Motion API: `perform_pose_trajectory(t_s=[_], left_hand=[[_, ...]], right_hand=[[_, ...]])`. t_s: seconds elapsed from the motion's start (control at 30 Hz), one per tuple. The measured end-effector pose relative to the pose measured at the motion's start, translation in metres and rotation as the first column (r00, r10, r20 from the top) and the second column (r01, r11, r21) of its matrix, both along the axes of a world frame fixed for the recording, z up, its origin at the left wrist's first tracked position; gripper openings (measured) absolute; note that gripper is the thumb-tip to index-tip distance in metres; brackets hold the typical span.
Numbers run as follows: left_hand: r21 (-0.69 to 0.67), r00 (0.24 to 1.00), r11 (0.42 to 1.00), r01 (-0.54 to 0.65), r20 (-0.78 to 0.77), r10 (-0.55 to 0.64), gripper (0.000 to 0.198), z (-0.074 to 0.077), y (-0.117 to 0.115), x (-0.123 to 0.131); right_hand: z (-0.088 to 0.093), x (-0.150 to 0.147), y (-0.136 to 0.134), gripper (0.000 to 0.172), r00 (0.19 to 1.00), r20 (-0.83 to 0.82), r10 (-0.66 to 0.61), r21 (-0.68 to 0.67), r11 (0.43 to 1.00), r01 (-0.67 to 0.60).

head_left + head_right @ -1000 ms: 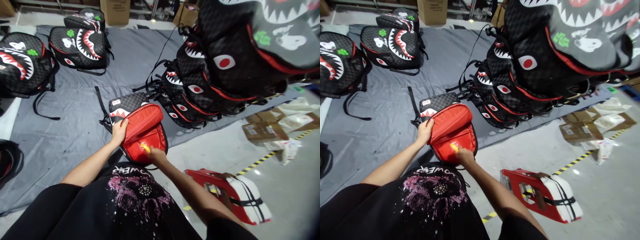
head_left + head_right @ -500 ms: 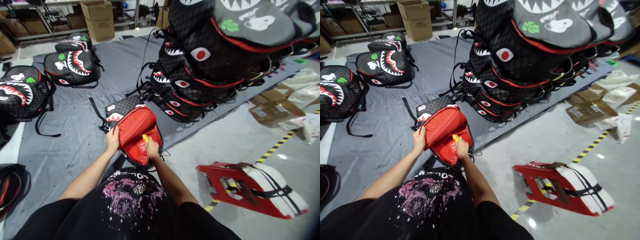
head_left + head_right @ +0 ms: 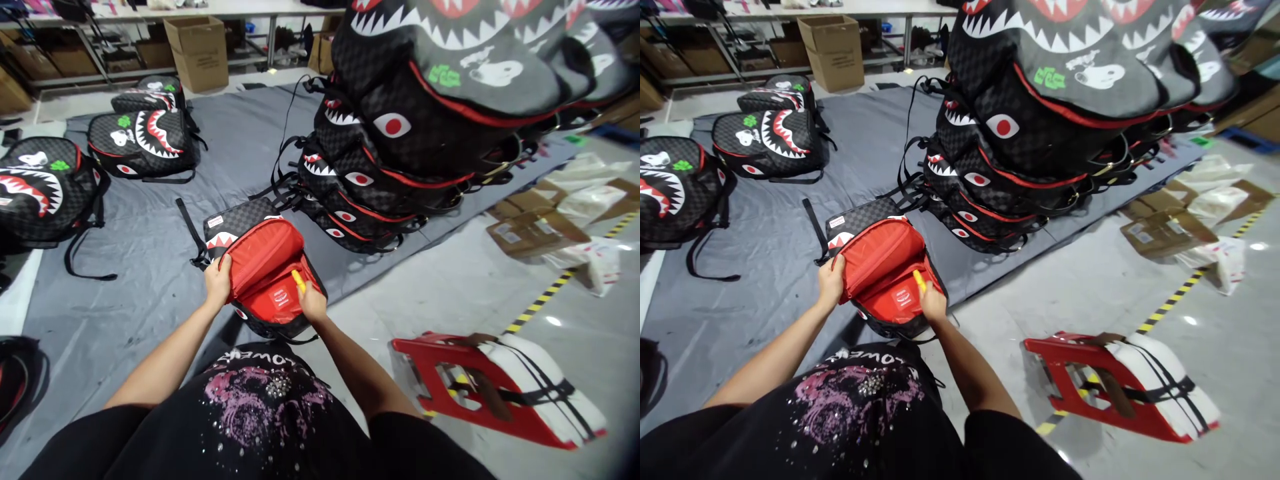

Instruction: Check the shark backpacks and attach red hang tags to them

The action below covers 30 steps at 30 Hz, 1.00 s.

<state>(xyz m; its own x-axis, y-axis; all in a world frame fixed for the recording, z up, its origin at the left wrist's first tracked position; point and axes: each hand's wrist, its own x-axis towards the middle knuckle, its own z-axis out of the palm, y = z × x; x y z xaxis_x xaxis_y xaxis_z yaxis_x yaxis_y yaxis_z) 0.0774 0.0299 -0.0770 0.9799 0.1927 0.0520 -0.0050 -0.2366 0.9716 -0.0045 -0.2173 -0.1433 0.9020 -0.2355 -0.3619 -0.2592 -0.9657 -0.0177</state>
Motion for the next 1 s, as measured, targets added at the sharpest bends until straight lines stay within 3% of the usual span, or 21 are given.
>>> perform_pose_trajectory(t_s=[0.17,0.33,0.47,0.7,0.9,1.0], left_hand=[[0.010,1.000,1.000,-0.010,0.017,0.009,0.043,-0.002,0.004,0.002],[-0.029,0.998,0.998,0.056,0.000,-0.056,0.042,-0.004,0.002,0.005],[-0.031,0.997,0.997,0.071,0.016,-0.071,0.042,-0.001,-0.001,0.008],[0.054,0.987,0.989,0.137,0.084,-0.141,0.043,0.006,0.000,0.001],[0.028,0.990,0.992,0.123,0.064,-0.124,0.045,0.000,0.000,-0.005],[0.053,0.998,0.997,0.057,0.031,-0.058,0.046,-0.003,0.000,-0.002]], right_hand=[[0.009,-0.001,-0.003,0.038,0.999,-0.032,-0.024,0.073,0.997,0.027],[0.026,0.010,-0.008,0.042,0.987,-0.061,-0.147,0.099,0.983,0.153],[0.050,0.022,-0.014,0.036,0.984,-0.152,-0.092,0.230,0.965,0.126],[0.095,0.056,-0.040,0.030,0.911,-0.387,-0.143,0.307,0.912,0.274],[0.110,0.077,-0.043,0.038,0.821,-0.569,-0.048,0.350,0.889,0.294],[0.113,0.088,-0.041,0.044,0.743,-0.664,0.080,0.350,0.912,0.214]])
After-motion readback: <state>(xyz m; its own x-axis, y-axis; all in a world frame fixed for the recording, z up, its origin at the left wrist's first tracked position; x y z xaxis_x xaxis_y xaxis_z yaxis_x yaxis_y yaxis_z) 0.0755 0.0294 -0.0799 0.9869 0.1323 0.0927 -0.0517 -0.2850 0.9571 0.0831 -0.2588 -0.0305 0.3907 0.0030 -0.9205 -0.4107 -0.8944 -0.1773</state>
